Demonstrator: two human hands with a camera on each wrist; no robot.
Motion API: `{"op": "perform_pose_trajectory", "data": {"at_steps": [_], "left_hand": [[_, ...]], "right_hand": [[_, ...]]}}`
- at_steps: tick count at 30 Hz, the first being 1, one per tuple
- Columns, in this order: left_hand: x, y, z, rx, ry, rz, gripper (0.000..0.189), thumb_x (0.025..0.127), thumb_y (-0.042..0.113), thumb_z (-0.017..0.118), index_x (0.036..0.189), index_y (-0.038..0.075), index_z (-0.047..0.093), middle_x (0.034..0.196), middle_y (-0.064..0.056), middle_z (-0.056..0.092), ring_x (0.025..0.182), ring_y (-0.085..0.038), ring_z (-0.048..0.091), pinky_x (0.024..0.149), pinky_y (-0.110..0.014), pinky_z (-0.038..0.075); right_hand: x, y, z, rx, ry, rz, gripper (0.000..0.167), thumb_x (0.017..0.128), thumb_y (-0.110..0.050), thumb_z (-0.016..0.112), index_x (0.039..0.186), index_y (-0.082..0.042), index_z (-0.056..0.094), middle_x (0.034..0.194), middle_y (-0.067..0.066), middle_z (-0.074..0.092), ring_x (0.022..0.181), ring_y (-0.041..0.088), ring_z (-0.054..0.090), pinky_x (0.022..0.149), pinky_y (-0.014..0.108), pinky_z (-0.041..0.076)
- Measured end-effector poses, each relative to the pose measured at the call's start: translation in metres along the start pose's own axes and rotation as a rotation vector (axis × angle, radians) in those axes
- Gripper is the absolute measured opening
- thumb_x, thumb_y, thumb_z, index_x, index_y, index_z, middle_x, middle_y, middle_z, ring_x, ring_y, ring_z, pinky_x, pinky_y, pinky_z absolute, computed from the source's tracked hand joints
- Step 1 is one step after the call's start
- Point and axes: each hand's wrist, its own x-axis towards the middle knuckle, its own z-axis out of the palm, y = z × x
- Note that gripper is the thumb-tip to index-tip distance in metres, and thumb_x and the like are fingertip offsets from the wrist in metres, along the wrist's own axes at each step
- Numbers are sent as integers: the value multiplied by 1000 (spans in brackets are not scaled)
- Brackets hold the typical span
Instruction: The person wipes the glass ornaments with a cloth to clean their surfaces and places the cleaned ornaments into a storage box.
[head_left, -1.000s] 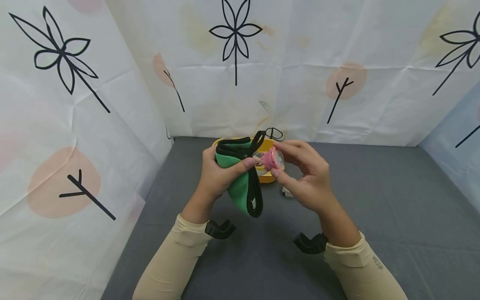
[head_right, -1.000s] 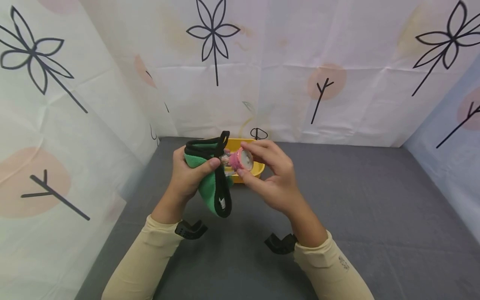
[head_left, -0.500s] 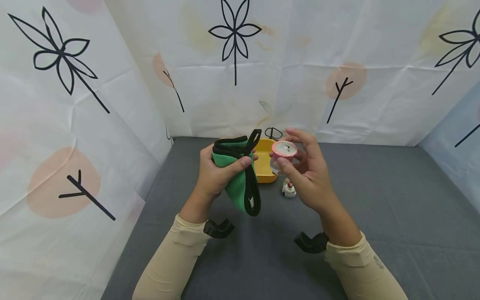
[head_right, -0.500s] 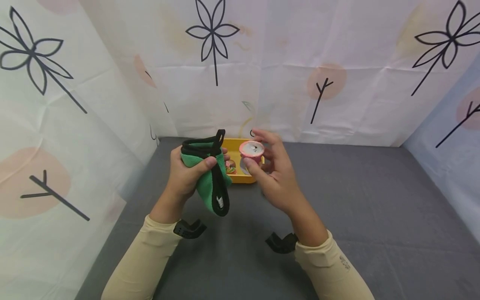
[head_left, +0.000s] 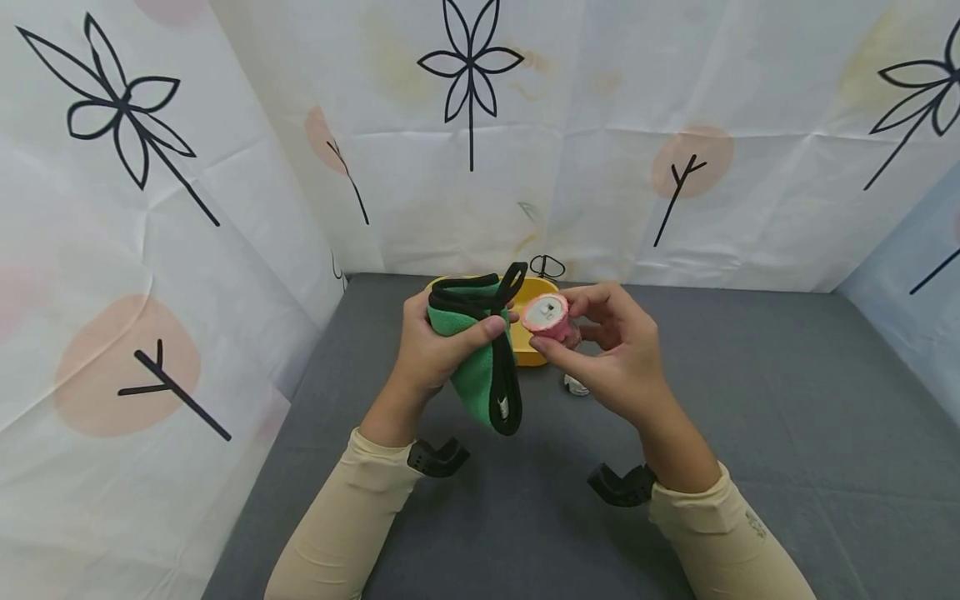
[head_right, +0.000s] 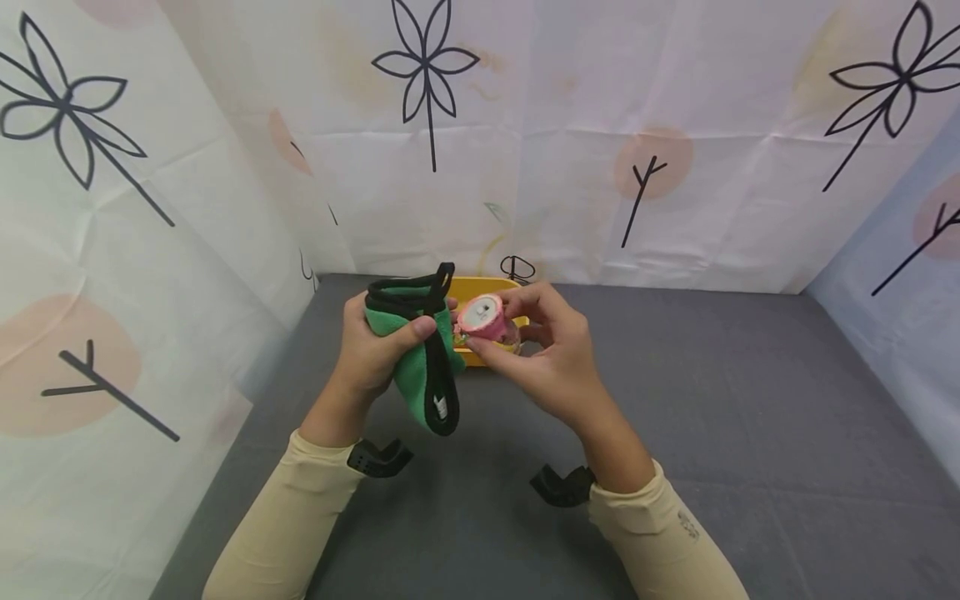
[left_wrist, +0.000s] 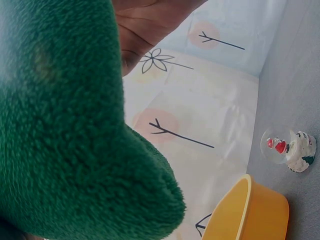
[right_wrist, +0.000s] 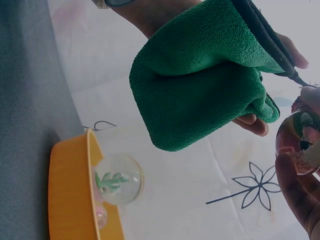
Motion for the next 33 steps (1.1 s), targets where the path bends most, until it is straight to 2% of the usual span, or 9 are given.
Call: {"op": "perform_pose_trajectory", "data": {"at_steps": [2, 4, 9, 12, 16, 21, 28, 33], "left_hand": [[0, 1, 0, -5, -4, 0, 64, 86, 31, 92, 126, -10, 63, 108, -37, 73, 92, -45, 79, 80, -43, 68], [0, 1, 0, 11, 2, 0, 63, 86, 31, 92, 126, -9, 65, 108, -35, 74, 91, -40, 80, 80, -43, 68], [-1, 0, -2, 132, 61, -5, 73, 80, 46, 93, 123, -8, 69, 106, -10, 80, 88, -22, 79, 79, -36, 68], [-1, 0, -2, 179, 84, -12, 80, 77, 54, 93, 122, -8, 69, 104, -3, 78, 87, -18, 77, 79, -35, 67], [-1, 1, -2, 186, 89, -24, 85, 76, 59, 92, 123, -7, 69, 105, -5, 78, 88, -19, 77, 79, -35, 67], [-1, 2, -2, 200, 91, -34, 88, 74, 64, 92, 123, -6, 70, 107, -7, 78, 90, -19, 76, 80, -36, 67], [-1, 1, -2, 201, 82, -30, 81, 76, 59, 92, 123, -4, 72, 110, -9, 79, 93, -19, 77, 82, -37, 67], [0, 1, -2, 198, 53, -33, 76, 78, 55, 92, 123, -3, 74, 110, -10, 79, 93, -20, 77, 82, -37, 67]], "right_hand": [[0, 0, 0, -1, -2, -5, 46, 70, 20, 88, 100, 9, 55, 122, 20, 74, 101, 11, 73, 72, 22, 64], [0, 0, 0, 7, -9, -11, 46, 70, 21, 87, 101, 8, 56, 122, 18, 74, 101, 12, 72, 74, 23, 64], [1, 1, 1, 37, -45, -10, 47, 70, 23, 85, 105, 9, 58, 120, 13, 74, 99, 14, 70, 75, 25, 63], [1, 2, 1, 45, -60, -4, 47, 70, 23, 84, 107, 8, 59, 121, 11, 73, 99, 14, 70, 77, 25, 63], [0, 3, 2, 61, -70, -6, 46, 70, 24, 84, 107, 7, 61, 122, 13, 72, 103, 15, 72, 82, 24, 64], [2, 4, 4, 97, -85, -29, 44, 71, 25, 81, 108, 7, 65, 121, 17, 70, 107, 17, 73, 81, 22, 62], [2, 3, 5, 75, -94, -69, 46, 71, 26, 82, 110, 5, 70, 119, 20, 68, 110, 19, 68, 80, 21, 60], [1, 5, 6, 92, -122, -107, 46, 72, 24, 82, 112, 4, 71, 117, 20, 69, 109, 22, 68, 83, 21, 61]]}}
